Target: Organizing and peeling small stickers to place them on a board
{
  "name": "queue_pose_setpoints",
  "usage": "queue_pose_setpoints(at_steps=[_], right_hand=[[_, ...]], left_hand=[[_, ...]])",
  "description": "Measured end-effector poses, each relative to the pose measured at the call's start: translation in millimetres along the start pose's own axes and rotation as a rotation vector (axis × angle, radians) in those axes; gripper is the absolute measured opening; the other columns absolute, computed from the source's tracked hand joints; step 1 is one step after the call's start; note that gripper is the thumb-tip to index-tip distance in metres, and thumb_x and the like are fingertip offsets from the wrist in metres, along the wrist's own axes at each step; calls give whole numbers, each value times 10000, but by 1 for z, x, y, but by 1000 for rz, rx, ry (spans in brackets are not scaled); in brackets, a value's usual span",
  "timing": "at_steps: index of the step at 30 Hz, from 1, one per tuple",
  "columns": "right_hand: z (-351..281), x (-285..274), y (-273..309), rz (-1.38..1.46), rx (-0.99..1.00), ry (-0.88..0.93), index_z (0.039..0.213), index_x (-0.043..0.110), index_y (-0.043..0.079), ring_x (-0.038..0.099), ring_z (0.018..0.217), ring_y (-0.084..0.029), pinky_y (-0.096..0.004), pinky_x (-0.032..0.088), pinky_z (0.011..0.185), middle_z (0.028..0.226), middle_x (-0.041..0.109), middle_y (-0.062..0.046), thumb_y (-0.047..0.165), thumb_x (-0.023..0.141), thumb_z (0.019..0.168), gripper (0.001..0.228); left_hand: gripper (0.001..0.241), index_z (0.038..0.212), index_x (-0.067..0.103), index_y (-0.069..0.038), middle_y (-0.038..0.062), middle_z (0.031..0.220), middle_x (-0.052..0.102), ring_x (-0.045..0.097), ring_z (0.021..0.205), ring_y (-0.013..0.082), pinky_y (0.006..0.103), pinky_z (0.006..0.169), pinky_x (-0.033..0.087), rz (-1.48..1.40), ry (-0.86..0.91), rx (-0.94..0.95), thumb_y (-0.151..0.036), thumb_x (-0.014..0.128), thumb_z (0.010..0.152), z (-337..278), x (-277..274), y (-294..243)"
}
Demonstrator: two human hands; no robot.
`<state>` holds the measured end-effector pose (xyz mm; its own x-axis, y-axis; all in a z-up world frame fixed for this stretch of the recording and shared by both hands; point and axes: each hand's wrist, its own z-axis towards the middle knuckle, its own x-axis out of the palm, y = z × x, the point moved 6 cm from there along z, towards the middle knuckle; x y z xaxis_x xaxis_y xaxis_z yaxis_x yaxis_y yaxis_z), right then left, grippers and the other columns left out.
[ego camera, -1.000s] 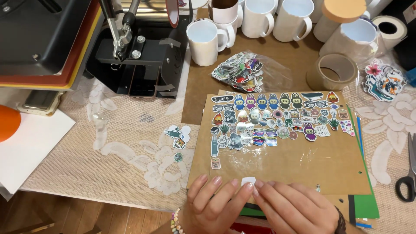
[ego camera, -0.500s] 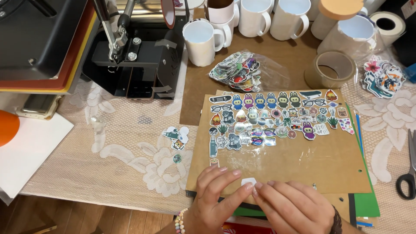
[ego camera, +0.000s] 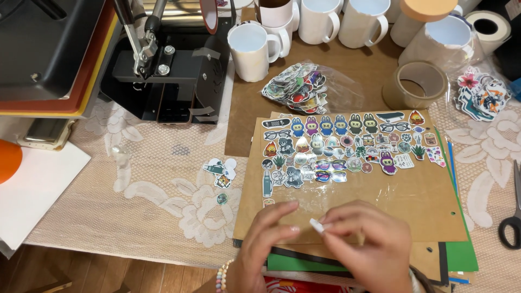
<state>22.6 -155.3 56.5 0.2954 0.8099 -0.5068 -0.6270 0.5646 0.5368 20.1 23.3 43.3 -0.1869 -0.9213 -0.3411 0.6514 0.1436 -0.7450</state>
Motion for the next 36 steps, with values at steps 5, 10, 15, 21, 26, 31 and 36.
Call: queue_pose_setpoints(at_steps=[5,10,15,21,26,31,36], right_hand=[[-38,30,-64,954,972,-18,944,631,32,632,673,-134,-262,518,608,770,698,-103,-81,794,765,267],[-38,30,-63,893,938,-37,1028,627,25,643,647,-129,-245,524,591,753,695,-101,-76,785,772,318],[-44,21,-54,584,867,-103,1019,654,28,658,694,-112,-221,529,589,876,733,-87,-63,846,690,392],[-18,0,-1,-190,-4,-59,972,721,31,652,704,-204,-296,565,685,844,685,-66,82,753,845,140],[-23,-4,-9,-225,3,-57,954,709,23,658,698,-211,-301,582,685,849,702,-69,98,795,823,173],[-29,-15,-23,-204,89,-53,902,704,41,659,680,-197,-310,557,680,811,715,-55,122,810,796,171],[-30,-64,-73,-244,235,62,986,721,62,664,806,-208,-344,521,817,937,751,-62,186,820,784,257]], left_hand=[[883,1375,511,-22,213,1491,461,399,1461,313,460,1230,283,-686,119,-274,-828,375,1041,11,5,18],[898,1392,528,-22,206,1500,458,403,1459,292,463,1250,266,-749,202,-283,-828,377,1025,13,8,20],[941,1448,467,11,204,1515,439,371,1472,284,439,1252,230,-708,325,-301,-824,338,1033,8,15,26],[822,1446,472,-7,184,1519,465,440,1445,306,431,1226,315,-517,427,-260,-691,195,1083,0,25,34],[1004,1503,380,-13,211,1584,378,345,1510,339,483,1241,246,-581,507,-283,-898,219,1057,9,28,24],[994,1436,467,-67,251,1597,334,317,1521,370,528,1235,241,-636,512,-307,-941,216,1033,3,35,33],[855,1295,584,-97,273,1538,433,435,1465,384,517,1185,349,-782,386,-394,-893,419,1033,-3,35,46]])
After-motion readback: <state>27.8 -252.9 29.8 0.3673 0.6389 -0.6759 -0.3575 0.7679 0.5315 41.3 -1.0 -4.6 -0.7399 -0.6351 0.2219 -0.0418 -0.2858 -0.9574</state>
